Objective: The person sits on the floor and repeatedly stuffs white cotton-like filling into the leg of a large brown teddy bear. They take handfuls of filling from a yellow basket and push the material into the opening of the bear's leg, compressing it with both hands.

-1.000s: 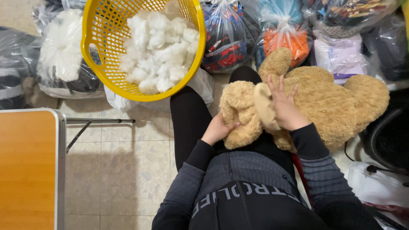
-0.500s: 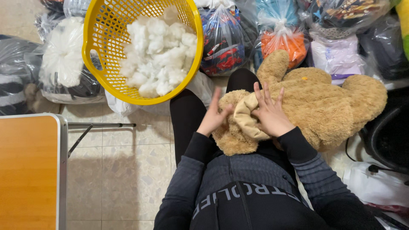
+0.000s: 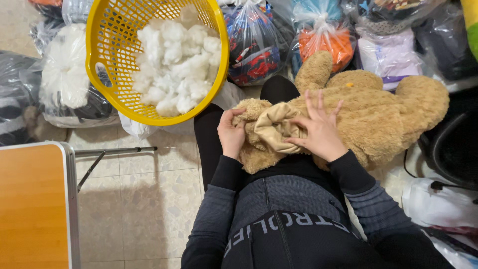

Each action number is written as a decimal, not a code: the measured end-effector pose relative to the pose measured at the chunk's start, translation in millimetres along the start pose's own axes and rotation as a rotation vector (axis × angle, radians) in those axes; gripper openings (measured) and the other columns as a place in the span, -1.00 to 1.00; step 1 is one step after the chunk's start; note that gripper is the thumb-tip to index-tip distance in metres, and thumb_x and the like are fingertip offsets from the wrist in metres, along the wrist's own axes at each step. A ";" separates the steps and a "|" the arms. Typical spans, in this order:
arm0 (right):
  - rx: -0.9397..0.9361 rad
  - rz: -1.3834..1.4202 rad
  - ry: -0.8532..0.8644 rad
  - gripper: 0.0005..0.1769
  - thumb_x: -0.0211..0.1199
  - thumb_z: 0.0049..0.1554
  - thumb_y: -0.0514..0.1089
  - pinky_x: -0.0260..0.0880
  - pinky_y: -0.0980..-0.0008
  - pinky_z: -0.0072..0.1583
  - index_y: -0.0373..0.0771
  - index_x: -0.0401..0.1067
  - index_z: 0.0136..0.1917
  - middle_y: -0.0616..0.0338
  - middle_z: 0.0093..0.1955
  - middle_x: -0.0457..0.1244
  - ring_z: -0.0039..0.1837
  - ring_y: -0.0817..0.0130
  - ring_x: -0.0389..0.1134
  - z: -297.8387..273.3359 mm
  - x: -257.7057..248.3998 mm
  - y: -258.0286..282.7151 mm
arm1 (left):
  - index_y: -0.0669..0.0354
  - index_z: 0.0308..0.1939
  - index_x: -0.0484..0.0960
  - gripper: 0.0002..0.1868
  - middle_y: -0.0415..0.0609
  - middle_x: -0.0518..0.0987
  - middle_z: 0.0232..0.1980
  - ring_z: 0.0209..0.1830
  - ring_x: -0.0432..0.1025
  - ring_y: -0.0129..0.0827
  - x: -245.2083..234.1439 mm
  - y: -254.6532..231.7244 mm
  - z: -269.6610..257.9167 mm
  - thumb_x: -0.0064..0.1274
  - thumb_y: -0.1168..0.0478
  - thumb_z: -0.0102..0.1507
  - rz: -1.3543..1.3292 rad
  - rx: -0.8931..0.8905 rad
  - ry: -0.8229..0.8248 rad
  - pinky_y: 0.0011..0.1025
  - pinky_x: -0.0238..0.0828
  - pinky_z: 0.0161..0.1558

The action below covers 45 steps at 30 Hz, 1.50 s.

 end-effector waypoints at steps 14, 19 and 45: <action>0.039 0.221 -0.123 -0.07 0.46 -0.10 0.31 -0.76 -0.66 0.42 -0.17 0.31 0.39 -0.09 0.57 0.07 0.66 -0.18 -0.13 -4.6 -5.7 -11.2 | 0.11 -0.02 0.71 -0.70 0.00 0.66 -0.21 -0.22 0.57 -0.18 56.2 -48.6 -34.7 0.26 0.02 0.29 0.126 0.005 0.358 -0.37 0.48 -0.14; 0.029 0.123 -0.085 -0.62 0.34 0.09 -0.10 -0.45 -0.42 0.65 -0.11 0.50 0.20 0.22 0.19 0.38 0.30 0.17 0.38 -5.0 -21.7 -43.4 | 0.03 0.14 0.69 -0.58 -0.04 0.67 -0.03 0.04 0.52 -0.16 49.5 -53.6 -25.7 0.29 -0.04 0.28 0.074 0.139 0.506 -0.21 0.46 0.14; 0.276 0.141 -0.319 -0.82 0.24 0.28 -0.05 0.32 0.05 0.42 -0.13 0.59 -0.05 -0.06 -0.13 0.39 0.11 -0.13 0.41 -31.0 -27.0 -115.8 | -0.05 0.27 0.59 -0.38 0.09 0.53 0.17 0.26 0.36 0.03 -16.4 -33.3 19.8 0.22 0.25 0.08 0.682 0.019 0.568 -0.15 0.33 0.22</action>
Point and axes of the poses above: each hand's wrist, its own z-axis towards the middle knuckle, its own x-axis out of the palm, y = z × x, the point moved 10 cm from there along z, towards the middle knuckle
